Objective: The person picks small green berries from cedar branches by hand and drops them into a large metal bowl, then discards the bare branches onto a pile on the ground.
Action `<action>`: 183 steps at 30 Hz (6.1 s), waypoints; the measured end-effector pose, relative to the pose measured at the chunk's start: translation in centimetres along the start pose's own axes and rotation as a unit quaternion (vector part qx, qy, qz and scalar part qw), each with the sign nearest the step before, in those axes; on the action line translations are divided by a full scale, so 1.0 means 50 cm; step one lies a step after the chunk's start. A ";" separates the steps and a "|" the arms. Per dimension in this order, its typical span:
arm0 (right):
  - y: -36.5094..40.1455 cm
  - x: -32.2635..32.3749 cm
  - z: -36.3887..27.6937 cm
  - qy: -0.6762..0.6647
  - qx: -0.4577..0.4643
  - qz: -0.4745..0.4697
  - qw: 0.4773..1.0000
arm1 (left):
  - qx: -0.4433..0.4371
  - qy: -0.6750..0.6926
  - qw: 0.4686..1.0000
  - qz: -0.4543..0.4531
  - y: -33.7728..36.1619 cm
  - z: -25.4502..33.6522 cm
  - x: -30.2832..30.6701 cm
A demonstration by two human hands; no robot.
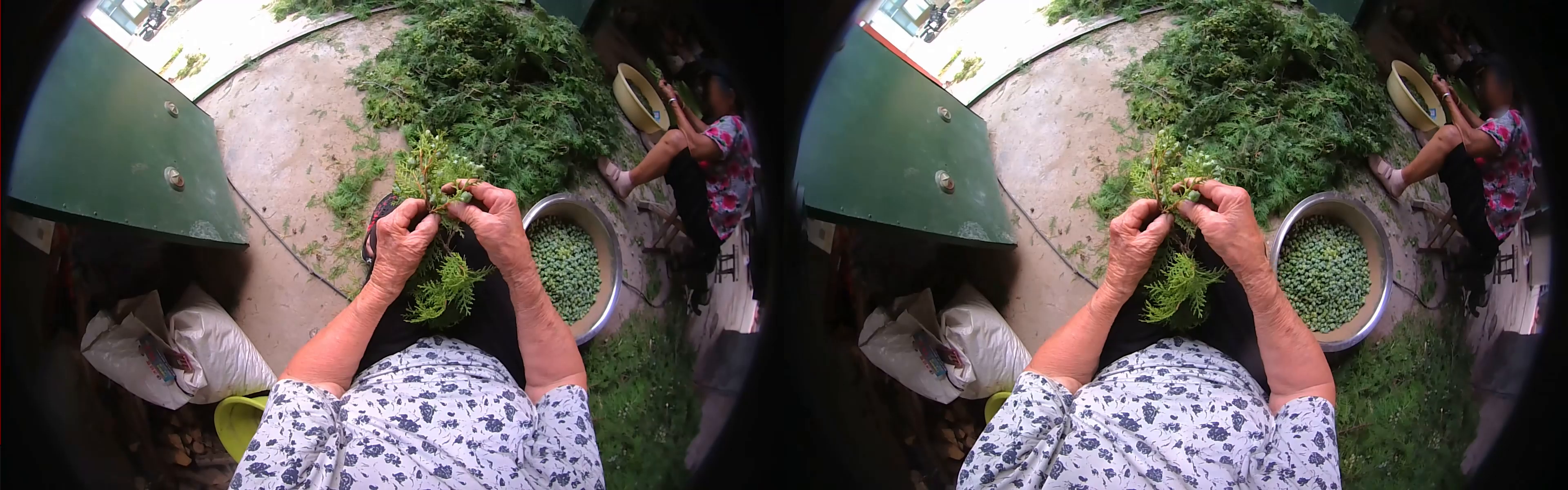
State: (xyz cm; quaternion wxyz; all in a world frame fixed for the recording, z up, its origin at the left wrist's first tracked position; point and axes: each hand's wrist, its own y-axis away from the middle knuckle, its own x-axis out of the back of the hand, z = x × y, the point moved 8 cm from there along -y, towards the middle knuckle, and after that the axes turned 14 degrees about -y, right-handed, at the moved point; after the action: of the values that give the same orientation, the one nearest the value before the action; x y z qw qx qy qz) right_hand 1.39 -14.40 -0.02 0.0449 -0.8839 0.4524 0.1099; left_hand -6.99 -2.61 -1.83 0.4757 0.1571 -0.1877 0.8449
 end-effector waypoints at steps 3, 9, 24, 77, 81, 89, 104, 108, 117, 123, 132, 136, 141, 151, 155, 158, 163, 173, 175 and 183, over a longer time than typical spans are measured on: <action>0.004 0.013 0.022 -0.064 -0.009 0.035 0.997 | 0.005 0.001 1.000 -0.005 -0.001 -0.001 -0.001; 0.033 0.018 -0.050 0.284 0.239 0.103 0.923 | 0.002 -0.026 1.000 -0.011 -0.004 0.002 -0.003; 0.006 0.011 0.040 -0.315 -0.126 0.033 0.940 | -0.018 -0.026 0.999 0.028 0.001 -0.001 -0.001; 0.177 0.437 0.015 0.396 0.053 0.330 0.855 | -0.087 -0.069 0.993 0.049 0.001 0.015 0.006; 0.185 0.428 -0.020 0.467 0.080 0.314 0.823 | -0.103 -0.079 0.990 0.056 0.005 0.023 -0.001; 0.012 0.077 -0.041 -0.144 -0.013 0.102 0.984 | -0.105 -0.101 0.988 0.059 0.008 0.029 0.003; 0.012 0.137 -0.076 -0.052 0.162 0.251 0.953 | -0.128 -0.109 0.984 0.060 0.011 0.027 0.001; 0.000 0.056 0.025 -0.185 -0.113 0.049 0.975 | -0.135 -0.087 0.985 0.058 0.011 0.035 -0.003; -0.007 -0.009 0.071 -0.272 -0.168 -0.013 0.948 | -0.190 -0.111 0.975 0.039 0.012 0.046 -0.003; -0.015 -0.005 0.066 -0.275 -0.149 -0.035 0.949 | -0.196 -0.111 0.973 0.038 0.012 0.043 -0.008; -0.026 -0.005 0.065 -0.274 -0.152 -0.091 0.945 | -0.219 -0.106 0.969 0.030 0.014 0.055 -0.005; -0.021 -0.006 0.062 -0.297 -0.157 -0.049 0.941 | -0.214 -0.102 0.971 0.019 0.012 0.053 -0.007; -0.021 -0.010 0.051 -0.272 -0.139 -0.067 0.950 | -0.214 -0.114 0.970 0.018 0.012 0.049 -0.009; 0.003 0.021 -0.023 0.153 0.076 -0.006 0.985 | -0.207 -0.099 0.973 0.014 0.011 0.048 -0.012; 0.039 0.019 -0.049 0.365 0.254 0.042 0.895 | -0.214 -0.113 0.970 0.023 0.013 0.054 -0.013; 0.045 0.080 -0.056 0.432 0.245 0.115 0.861 | -0.219 -0.118 0.968 0.031 0.015 0.061 -0.005; 0.119 0.278 -0.019 0.388 0.113 0.247 0.881 | -0.201 -0.085 0.974 0.054 0.020 0.066 0.002; 0.256 0.535 0.057 0.521 -0.009 0.357 0.775 | -0.142 -0.141 0.973 0.116 0.033 0.065 0.008; 0.215 0.466 0.046 0.485 0.055 0.300 0.819 | -0.111 -0.111 0.982 0.106 0.032 0.067 0.008; 0.138 0.275 0.015 0.372 0.118 0.245 0.888 | -0.017 -0.114 0.989 0.095 0.017 0.047 0.005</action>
State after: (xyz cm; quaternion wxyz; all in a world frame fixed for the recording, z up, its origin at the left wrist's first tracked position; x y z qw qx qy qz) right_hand 3.47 -29.18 -3.87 -0.0509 -0.7094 0.6475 -0.2735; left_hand -7.64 -3.89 0.20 0.3712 0.2253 -0.2695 0.8596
